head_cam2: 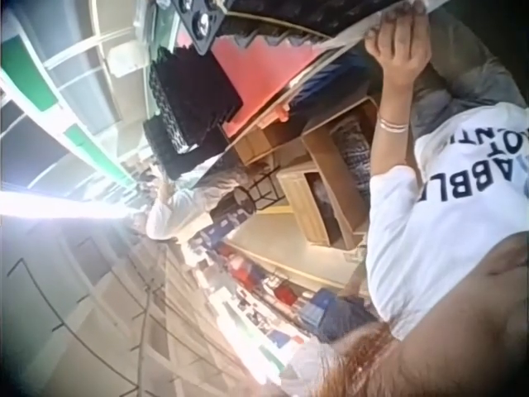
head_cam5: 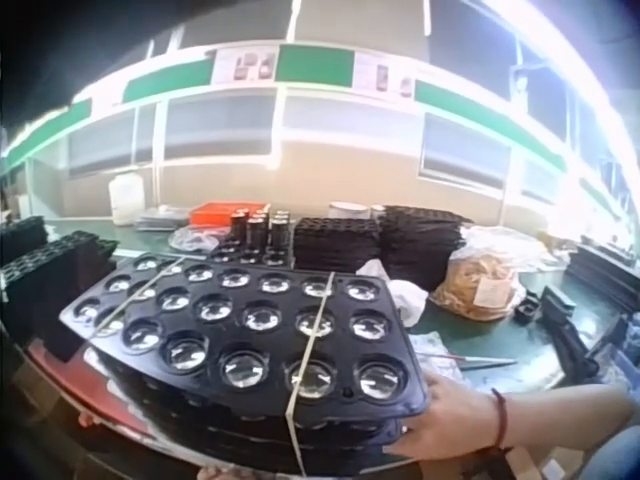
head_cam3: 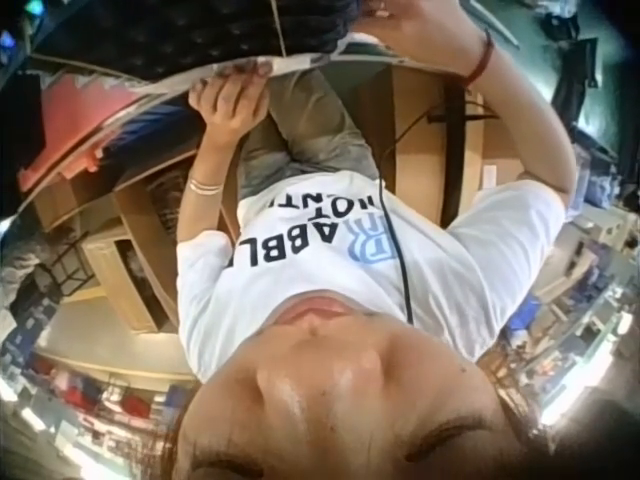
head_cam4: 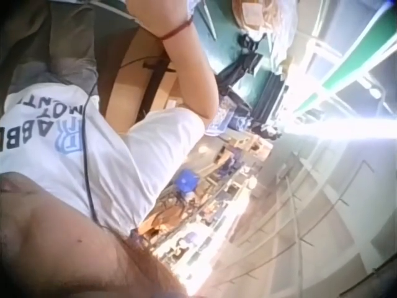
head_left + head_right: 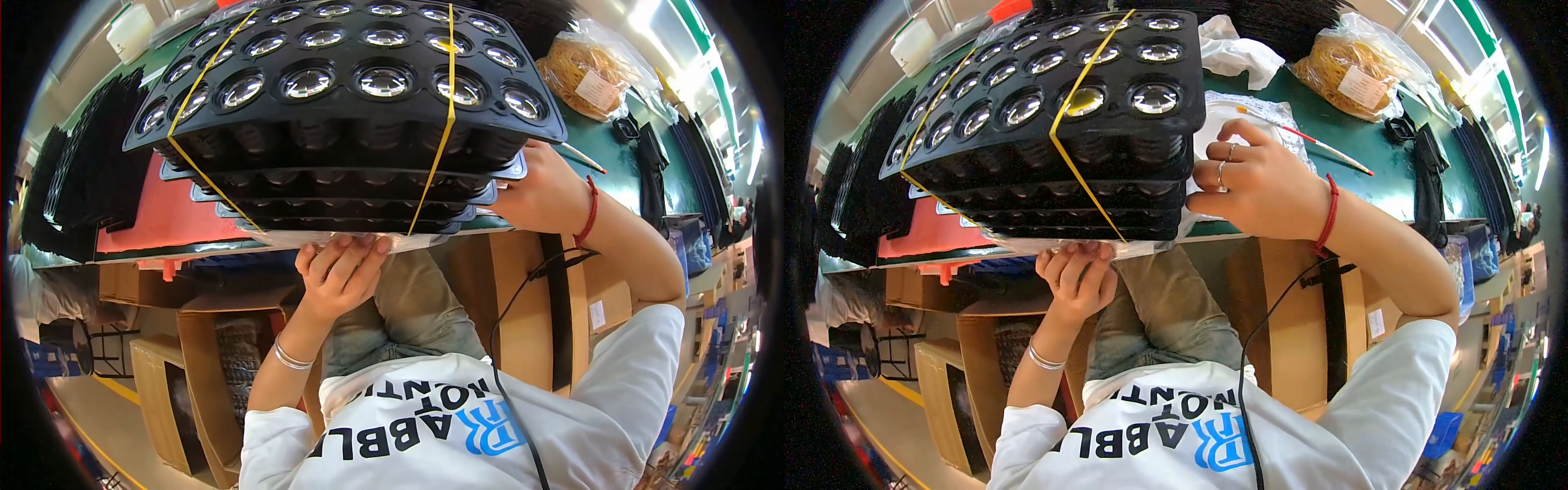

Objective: Bundling stacks of black plastic component trays with rubber bands and placing them into clear plastic bags.

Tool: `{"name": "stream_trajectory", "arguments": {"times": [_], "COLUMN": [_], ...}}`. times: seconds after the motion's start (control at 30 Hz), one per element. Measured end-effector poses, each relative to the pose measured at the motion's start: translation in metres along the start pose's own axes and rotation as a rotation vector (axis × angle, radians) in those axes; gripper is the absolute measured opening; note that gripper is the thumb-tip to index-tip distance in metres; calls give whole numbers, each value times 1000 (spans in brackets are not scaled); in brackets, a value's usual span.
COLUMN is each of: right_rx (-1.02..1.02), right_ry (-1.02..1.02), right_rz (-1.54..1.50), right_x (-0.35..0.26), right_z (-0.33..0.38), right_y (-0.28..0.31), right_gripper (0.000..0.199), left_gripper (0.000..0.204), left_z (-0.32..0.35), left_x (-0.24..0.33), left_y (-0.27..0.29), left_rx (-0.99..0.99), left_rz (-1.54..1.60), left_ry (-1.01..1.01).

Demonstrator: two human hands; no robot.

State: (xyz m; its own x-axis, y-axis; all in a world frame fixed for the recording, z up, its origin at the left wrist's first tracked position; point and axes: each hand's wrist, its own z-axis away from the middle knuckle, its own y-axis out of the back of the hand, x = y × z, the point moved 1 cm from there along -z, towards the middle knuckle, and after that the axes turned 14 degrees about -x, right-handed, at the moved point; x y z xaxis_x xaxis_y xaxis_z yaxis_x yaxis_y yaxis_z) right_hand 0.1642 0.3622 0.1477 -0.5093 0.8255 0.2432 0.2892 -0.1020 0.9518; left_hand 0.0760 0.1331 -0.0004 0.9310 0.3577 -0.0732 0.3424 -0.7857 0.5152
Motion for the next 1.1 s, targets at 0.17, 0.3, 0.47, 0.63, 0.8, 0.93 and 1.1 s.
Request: {"name": "stream_trajectory", "arguments": {"times": [0.17,0.3,0.47,0.63,0.8,0.93,1.1], "right_rx": [-67,-60,-73,-7,-36,-152,-197], "right_ry": [5,14,-29,-55,-11,22,9], "right_rz": [54,102,141,132,5,-117,-43], "right_x": [1,-1,-3,-3,4,10,8], "right_z": [-4,-11,-15,-13,-9,-9,-7], "right_y": [10,26,31,25,24,28,31], "right_gripper": [5,5,4,5,11,12,10], "left_gripper": [34,28,23,22,24,19,15], "left_z": [3,4,-2,-10,-29,-42,-52], "left_x": [-5,-3,-2,1,5,5,12], "left_y": [-2,1,5,16,27,30,36], "left_rx": [-16,-27,-29,-80,-39,-30,-72], "left_rz": [-38,-32,-12,22,126,148,150], "left_ry": [-106,-53,-8,35,53,94,122]}}
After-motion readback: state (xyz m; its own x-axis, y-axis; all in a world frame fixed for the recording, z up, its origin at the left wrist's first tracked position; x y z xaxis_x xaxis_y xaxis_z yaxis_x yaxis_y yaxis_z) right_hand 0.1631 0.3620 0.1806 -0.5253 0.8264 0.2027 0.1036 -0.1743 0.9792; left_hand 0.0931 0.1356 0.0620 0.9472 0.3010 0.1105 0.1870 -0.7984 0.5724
